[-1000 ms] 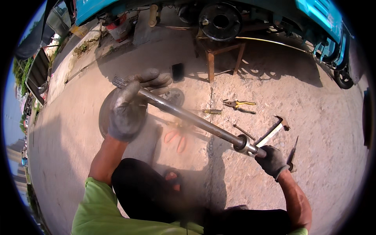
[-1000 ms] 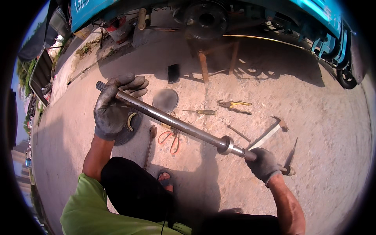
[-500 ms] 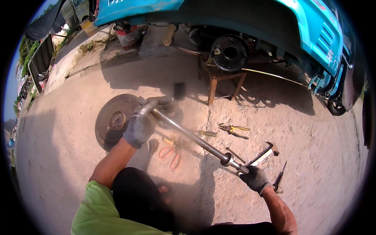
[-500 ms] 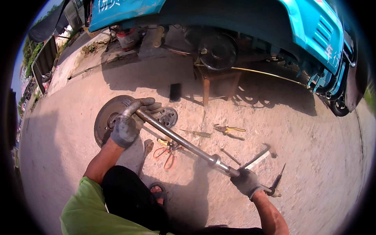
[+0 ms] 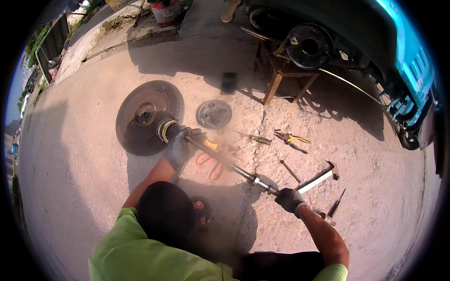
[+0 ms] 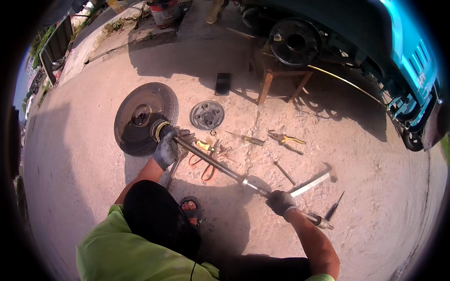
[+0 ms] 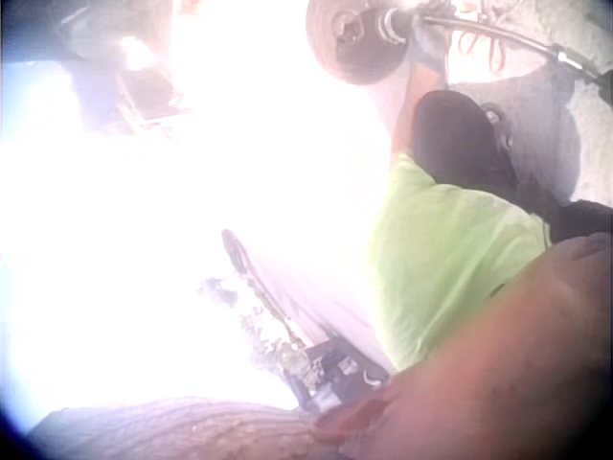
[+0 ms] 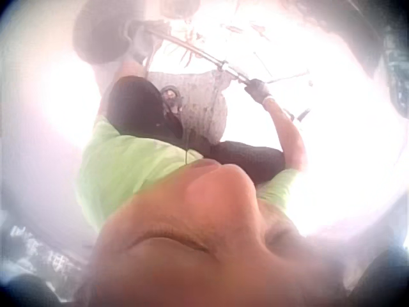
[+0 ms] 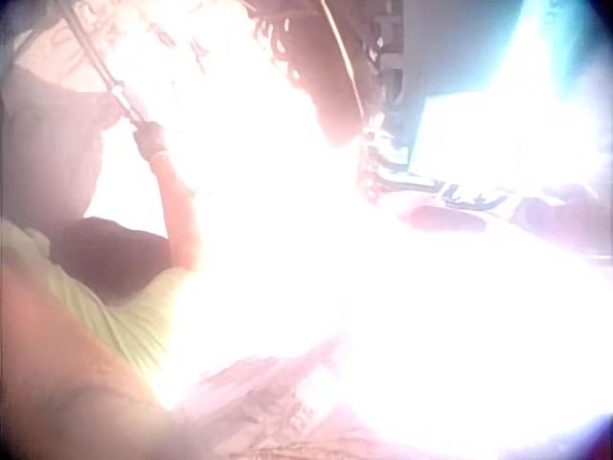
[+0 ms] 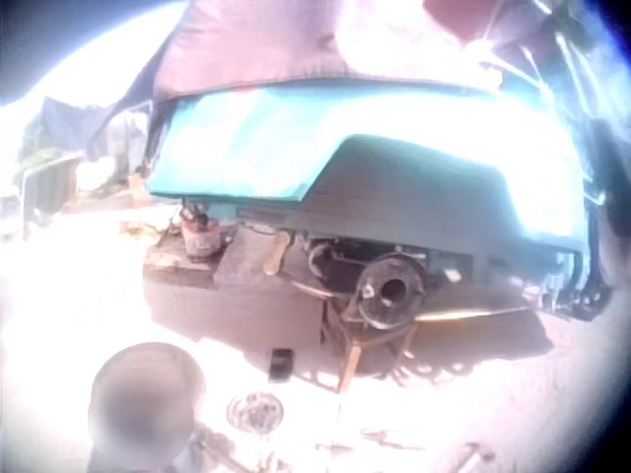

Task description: The person uses a screwdriver and pliers to remove a snap ring from a vehicle's rear axle housing, then uses a slide hammer to extract the axle shaft.

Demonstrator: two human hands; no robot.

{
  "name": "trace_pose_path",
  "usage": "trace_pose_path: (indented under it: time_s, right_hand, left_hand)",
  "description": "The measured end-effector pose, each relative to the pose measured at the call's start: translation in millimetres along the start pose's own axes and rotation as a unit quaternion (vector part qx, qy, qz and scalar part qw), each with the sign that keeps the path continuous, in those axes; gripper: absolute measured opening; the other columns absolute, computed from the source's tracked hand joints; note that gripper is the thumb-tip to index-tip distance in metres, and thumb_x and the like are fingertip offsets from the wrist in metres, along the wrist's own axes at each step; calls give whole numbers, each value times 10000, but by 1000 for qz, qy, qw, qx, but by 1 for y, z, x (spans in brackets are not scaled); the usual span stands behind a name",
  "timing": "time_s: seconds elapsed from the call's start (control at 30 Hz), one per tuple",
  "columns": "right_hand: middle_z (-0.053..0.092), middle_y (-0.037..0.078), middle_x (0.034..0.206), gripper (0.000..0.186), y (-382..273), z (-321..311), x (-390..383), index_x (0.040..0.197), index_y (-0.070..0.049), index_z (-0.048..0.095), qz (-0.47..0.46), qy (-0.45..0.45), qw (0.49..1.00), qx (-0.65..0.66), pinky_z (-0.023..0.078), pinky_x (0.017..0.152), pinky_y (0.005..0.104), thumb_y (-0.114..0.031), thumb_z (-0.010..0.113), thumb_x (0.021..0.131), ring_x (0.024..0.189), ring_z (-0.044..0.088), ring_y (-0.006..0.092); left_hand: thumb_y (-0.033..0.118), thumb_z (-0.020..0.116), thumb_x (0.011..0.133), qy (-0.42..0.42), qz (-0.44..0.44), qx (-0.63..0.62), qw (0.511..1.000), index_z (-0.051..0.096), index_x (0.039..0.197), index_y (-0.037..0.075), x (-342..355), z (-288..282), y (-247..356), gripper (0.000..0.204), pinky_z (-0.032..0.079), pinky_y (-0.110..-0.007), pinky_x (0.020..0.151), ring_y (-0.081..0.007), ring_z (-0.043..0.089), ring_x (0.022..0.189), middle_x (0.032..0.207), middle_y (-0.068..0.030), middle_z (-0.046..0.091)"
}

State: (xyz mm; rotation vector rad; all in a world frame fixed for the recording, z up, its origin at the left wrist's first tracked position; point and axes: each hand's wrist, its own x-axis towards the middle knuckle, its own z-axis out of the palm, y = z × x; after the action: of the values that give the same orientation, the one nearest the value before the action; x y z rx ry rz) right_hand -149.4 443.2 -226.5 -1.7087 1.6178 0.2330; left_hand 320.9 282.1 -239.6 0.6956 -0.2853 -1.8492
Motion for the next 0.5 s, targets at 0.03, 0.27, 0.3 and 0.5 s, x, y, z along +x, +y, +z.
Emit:
trace_pose_path:
  time_s: [0.03, 0.27, 0.3, 0.5]
  right_hand:
    - [741, 219, 965, 356, 19, 16, 0, 1009, -50, 741, 14, -15, 1000, 9, 565, 850, 479, -376, 676, 883, 969, 714, 408]
    - [732, 44, 970, 143, 14, 46, 21, 971, -191, 770, -97, -46, 980, -165, 572, 818, 365, -216, 632, 943, 1002, 700, 233]
    - [721, 10, 979, 151, 16, 51, 23, 966, -219, 771, -115, -49, 973, -194, 570, 816, 344, -195, 622, 953, 1012, 688, 206]
    - [726, 49, 1037, 182, -40, 42, 31, 995, -188, 770, -143, -86, 966, -195, 576, 838, 386, -257, 602, 985, 1051, 695, 256]
  left_hand:
    - [157, 503, 1060, 34, -18, -4, 999, 592, 1217, 18, -1, 1, -14, 228, 447, -571, 1161, -428, 595, 1267, 1196, -239, 654]
    - [264, 443, 1082, 20, -21, 92, 995, 539, 1351, -98, -32, -80, -19, 461, 464, -508, 1146, -353, 591, 1291, 1422, -229, 573]
    - [279, 440, 1083, 17, -14, 101, 995, 542, 1359, -93, -33, -81, -20, 474, 462, -506, 1147, -343, 588, 1297, 1433, -229, 569]
    - [343, 468, 1077, 67, 36, 62, 995, 590, 1323, -72, -45, -109, 17, 498, 466, -517, 1130, -362, 614, 1257, 1384, -240, 615]
